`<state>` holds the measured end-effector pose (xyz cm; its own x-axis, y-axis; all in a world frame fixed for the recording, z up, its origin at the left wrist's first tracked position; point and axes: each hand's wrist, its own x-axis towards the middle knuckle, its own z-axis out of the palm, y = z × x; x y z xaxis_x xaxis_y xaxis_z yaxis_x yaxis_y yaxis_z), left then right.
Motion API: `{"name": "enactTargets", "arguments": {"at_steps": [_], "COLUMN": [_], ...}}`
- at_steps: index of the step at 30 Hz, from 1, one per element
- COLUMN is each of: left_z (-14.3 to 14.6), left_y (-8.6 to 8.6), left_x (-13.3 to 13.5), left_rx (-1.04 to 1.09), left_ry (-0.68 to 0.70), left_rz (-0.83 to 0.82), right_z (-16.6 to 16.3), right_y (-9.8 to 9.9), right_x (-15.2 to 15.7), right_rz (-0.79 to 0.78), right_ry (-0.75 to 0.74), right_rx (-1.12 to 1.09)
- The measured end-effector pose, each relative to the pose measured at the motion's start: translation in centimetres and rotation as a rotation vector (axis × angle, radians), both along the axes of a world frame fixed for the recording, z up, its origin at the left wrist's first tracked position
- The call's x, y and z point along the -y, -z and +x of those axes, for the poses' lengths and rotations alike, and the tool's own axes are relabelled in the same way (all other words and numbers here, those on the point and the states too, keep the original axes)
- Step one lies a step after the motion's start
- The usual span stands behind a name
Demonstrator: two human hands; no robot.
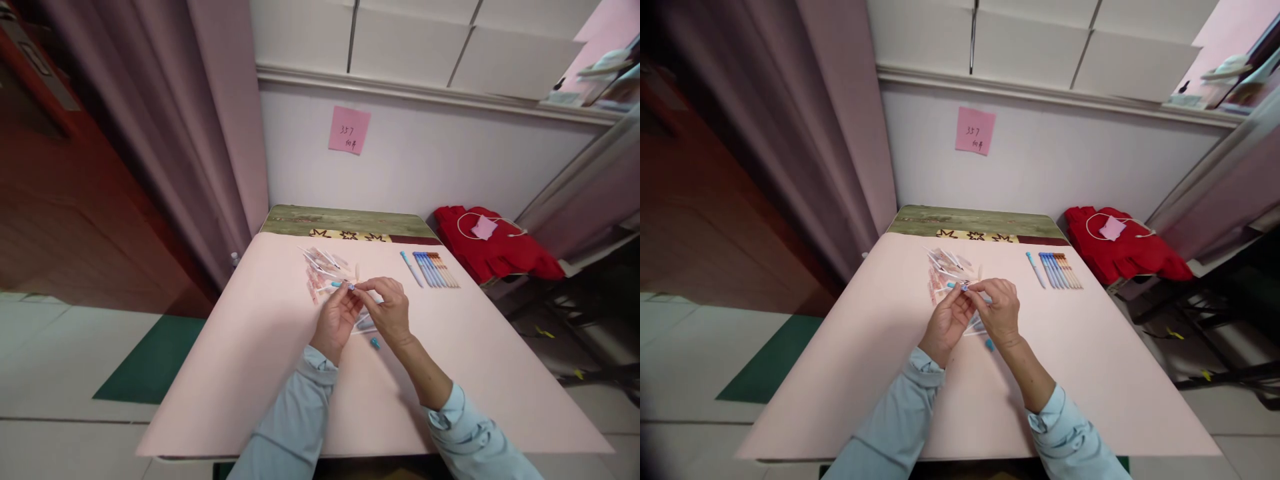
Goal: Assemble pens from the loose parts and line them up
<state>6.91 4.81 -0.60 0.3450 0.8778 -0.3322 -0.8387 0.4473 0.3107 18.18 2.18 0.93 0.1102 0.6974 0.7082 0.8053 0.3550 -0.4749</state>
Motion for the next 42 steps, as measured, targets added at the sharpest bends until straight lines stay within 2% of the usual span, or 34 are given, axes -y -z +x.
{"name": "enactTargets", "arguments": {"at_steps": [7,12,15,18,20,22,25,27,29,34,37,42], "left_z": [0.0,0.0,0.1,-0.2,-0.6,-1.2,-1.7,-1.8,-1.7,-1.5,-1.4,-1.0], "left_y": [-0.2,0.0,0.2,0.1,-0.1,-0.3,-0.5,-0.4,-0.3,-0.1,0.0,0.3], "left_x": [0.3,0.3,0.4,0.2,-0.3,-0.8,-1.5,-1.7,-1.8,-2.0,-2.1,-1.7], "left_rx": [-0.019,-0.034,-0.018,0.004,0.0,-0.003,0.019,0.025,0.011,-0.012,-0.028,-0.062], "left_ry": [0.04,0.052,0.067,0.079,0.043,-0.04,-0.163,-0.195,-0.203,-0.237,-0.251,-0.213], "left_rz": [-0.014,-0.044,-0.038,-0.043,-0.073,-0.103,-0.115,-0.113,-0.115,-0.125,-0.136,-0.158], "right_z": [0.4,0.4,0.4,1.2,2.4,3.9,6.3,7.3,7.7,7.9,8.1,7.5], "right_y": [-0.1,-0.4,-0.6,-0.5,-0.2,0.4,1.7,2.8,3.8,5.6,6.0,5.7], "right_x": [-0.1,-0.2,-0.4,-0.9,-1.2,-1.4,-1.4,-1.3,-1.2,-1.2,-1.2,-0.7], "right_rz": [0.022,-0.045,-0.151,-0.241,-0.26,-0.265,-0.397,-0.52,-0.568,-0.517,-0.455,-0.208], "right_ry": [-0.03,-0.043,-0.069,-0.106,-0.096,-0.023,0.123,0.155,0.149,0.055,-0.016,0.039], "right_rx": [0.06,0.06,-0.043,-0.245,-0.376,-0.437,-0.301,-0.159,-0.057,0.144,0.172,0.102]}}
